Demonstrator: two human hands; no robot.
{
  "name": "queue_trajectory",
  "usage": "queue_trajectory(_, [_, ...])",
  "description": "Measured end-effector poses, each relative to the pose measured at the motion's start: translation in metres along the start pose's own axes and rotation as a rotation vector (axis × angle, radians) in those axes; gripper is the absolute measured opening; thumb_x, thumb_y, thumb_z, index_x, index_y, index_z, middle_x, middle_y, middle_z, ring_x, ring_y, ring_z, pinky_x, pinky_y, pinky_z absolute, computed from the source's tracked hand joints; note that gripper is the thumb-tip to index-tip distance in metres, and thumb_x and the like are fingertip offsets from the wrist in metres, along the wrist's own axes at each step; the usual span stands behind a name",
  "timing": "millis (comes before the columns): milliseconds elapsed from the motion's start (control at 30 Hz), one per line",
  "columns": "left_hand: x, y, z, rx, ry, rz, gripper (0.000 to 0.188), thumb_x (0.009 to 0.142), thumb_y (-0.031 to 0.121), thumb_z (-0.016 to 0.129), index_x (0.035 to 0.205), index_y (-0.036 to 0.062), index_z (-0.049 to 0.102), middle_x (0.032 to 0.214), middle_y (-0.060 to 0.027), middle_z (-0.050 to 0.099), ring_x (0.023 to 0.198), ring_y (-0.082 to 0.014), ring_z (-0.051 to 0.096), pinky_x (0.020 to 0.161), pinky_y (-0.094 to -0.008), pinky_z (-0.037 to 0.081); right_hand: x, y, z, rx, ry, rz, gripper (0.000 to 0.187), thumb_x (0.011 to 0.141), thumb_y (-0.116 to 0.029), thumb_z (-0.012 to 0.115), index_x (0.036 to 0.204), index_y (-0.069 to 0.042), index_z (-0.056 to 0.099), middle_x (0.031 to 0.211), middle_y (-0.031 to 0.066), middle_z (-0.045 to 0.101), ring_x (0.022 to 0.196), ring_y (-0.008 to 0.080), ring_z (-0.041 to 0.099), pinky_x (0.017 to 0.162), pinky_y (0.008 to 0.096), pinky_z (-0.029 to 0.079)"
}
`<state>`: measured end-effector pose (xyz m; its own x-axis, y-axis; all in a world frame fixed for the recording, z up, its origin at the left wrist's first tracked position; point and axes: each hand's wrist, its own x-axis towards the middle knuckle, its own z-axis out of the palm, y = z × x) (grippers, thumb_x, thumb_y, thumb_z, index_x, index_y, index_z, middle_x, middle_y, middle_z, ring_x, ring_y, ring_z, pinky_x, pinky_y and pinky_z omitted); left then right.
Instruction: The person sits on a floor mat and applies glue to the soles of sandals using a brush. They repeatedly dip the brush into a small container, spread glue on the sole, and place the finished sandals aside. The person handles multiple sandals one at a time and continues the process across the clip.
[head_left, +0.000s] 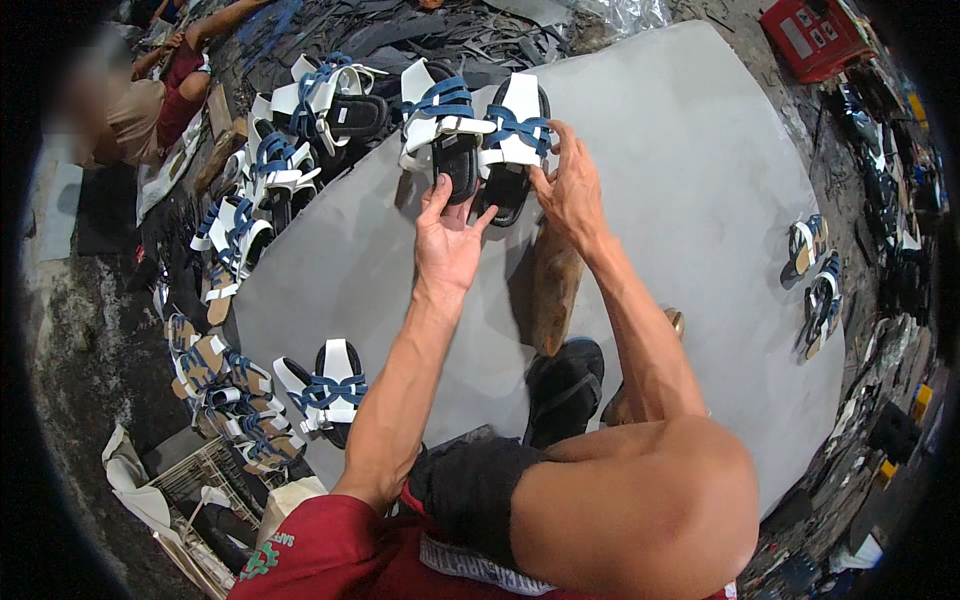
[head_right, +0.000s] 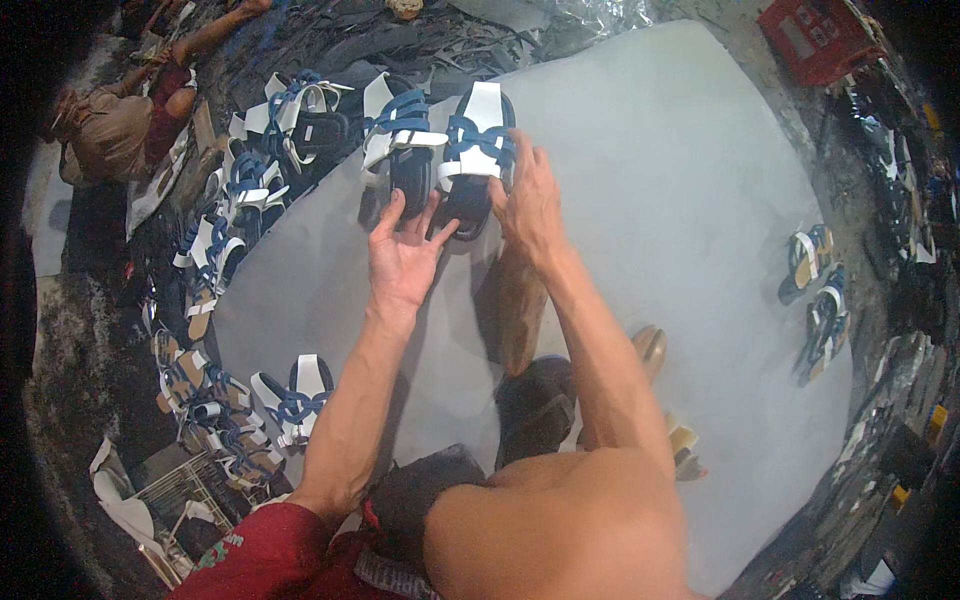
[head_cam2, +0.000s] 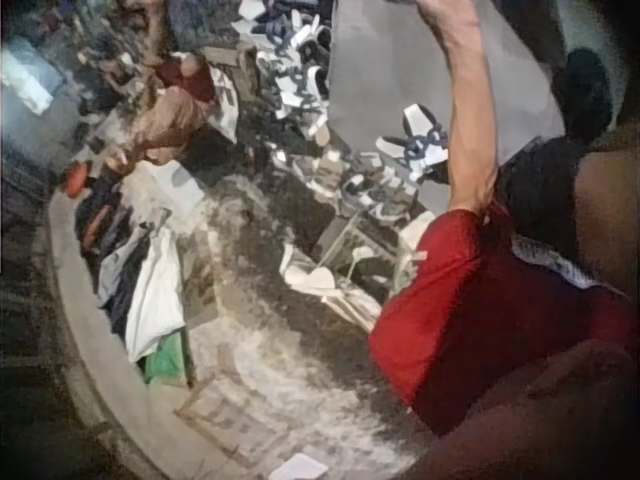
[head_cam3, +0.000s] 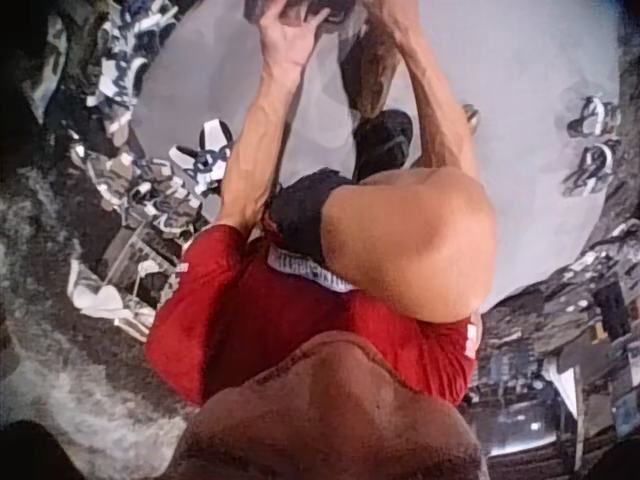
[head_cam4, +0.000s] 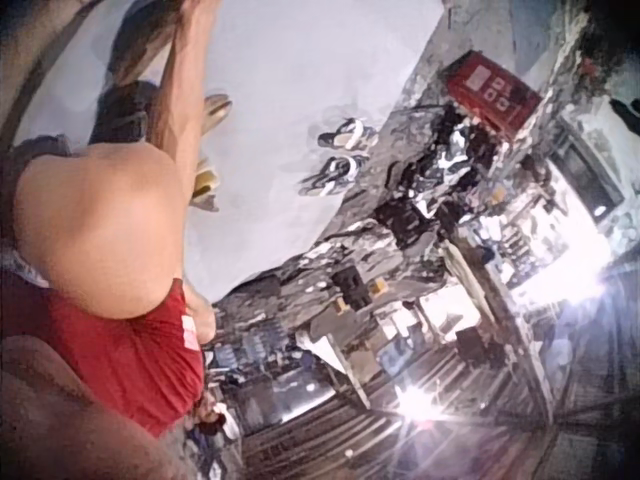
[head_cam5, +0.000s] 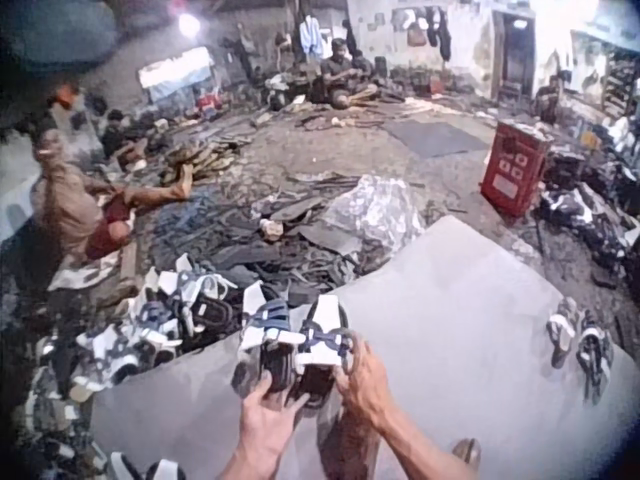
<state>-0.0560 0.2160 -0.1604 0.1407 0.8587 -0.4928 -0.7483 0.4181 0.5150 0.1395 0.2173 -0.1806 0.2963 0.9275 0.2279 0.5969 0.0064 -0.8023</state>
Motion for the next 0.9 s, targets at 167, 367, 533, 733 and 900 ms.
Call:
queue_trajectory(167, [0.003, 0.001, -0.002, -0.01, 0.006, -0.02, 0.018, 0.097, 0.024, 0.077, 0.113, 0.0204, 0.07, 0.127, -0.0014, 0.07, 0.127, -0.021, 0.061, 0.124, -0.069, 0.025, 0.001, 0.001, 0.002, -0.021, -0.015, -0.008, 0.06, 0.091, -0.009, 0.074, 0.145, -0.005, 0.049, 0.118, 0.0254, 0.063, 0.073, 0.0305, 0.071, 0.071, 0.0419, 0.059])
queue_trajectory(367, [0.001, -0.002, -0.002, 0.004, 0.036, -0.002, 0.016, 0.097, 0.024, 0.077, 0.108, 0.0186, 0.068, 0.126, -0.0028, 0.068, 0.128, -0.025, 0.06, 0.125, -0.0695, 0.025, -0.003, 0.005, 0.004, -0.019, -0.001, -0.017, 0.061, 0.09, -0.008, 0.075, 0.145, -0.004, 0.049, 0.117, 0.0265, 0.063, 0.072, 0.0315, 0.071, 0.07, 0.0429, 0.06])
queue_trajectory(533, [-0.004, 0.0, -0.008, 0.165, 0.061, 0.098, 0.024, 0.1, 0.021, 0.075, 0.118, 0.0145, 0.06, 0.124, -0.007, 0.068, 0.122, -0.0251, 0.064, 0.117, -0.0587, 0.043, -0.007, 0.001, 0.002, -0.014, -0.051, 0.024, 0.061, 0.092, -0.01, 0.075, 0.147, -0.006, 0.049, 0.119, 0.0259, 0.062, 0.078, 0.029, 0.071, 0.073, 0.0407, 0.06])
queue_trajectory(733, [-0.046, 0.003, -0.014, 0.311, 0.052, 0.28, 0.027, 0.103, 0.018, 0.072, 0.121, 0.012, 0.053, 0.119, -0.0072, 0.071, 0.108, -0.0203, 0.069, 0.095, -0.0431, 0.061, -0.047, -0.026, -0.025, 0.15, -0.031, 0.226, 0.06, 0.096, -0.009, 0.073, 0.151, -0.008, 0.05, 0.132, 0.0189, 0.057, 0.091, 0.0179, 0.064, 0.078, 0.0327, 0.058])
queue_trajectory(900, [-0.063, 0.015, -0.006, 0.222, 0.019, 0.295, 0.026, 0.103, 0.018, 0.073, 0.118, 0.0114, 0.053, 0.114, -0.0092, 0.073, 0.103, -0.0211, 0.072, 0.092, -0.0421, 0.063, -0.094, -0.039, -0.057, 0.102, -0.046, 0.263, 0.056, 0.098, -0.008, 0.069, 0.15, -0.005, 0.049, 0.133, 0.022, 0.056, 0.1, 0.0231, 0.067, 0.084, 0.0351, 0.058])
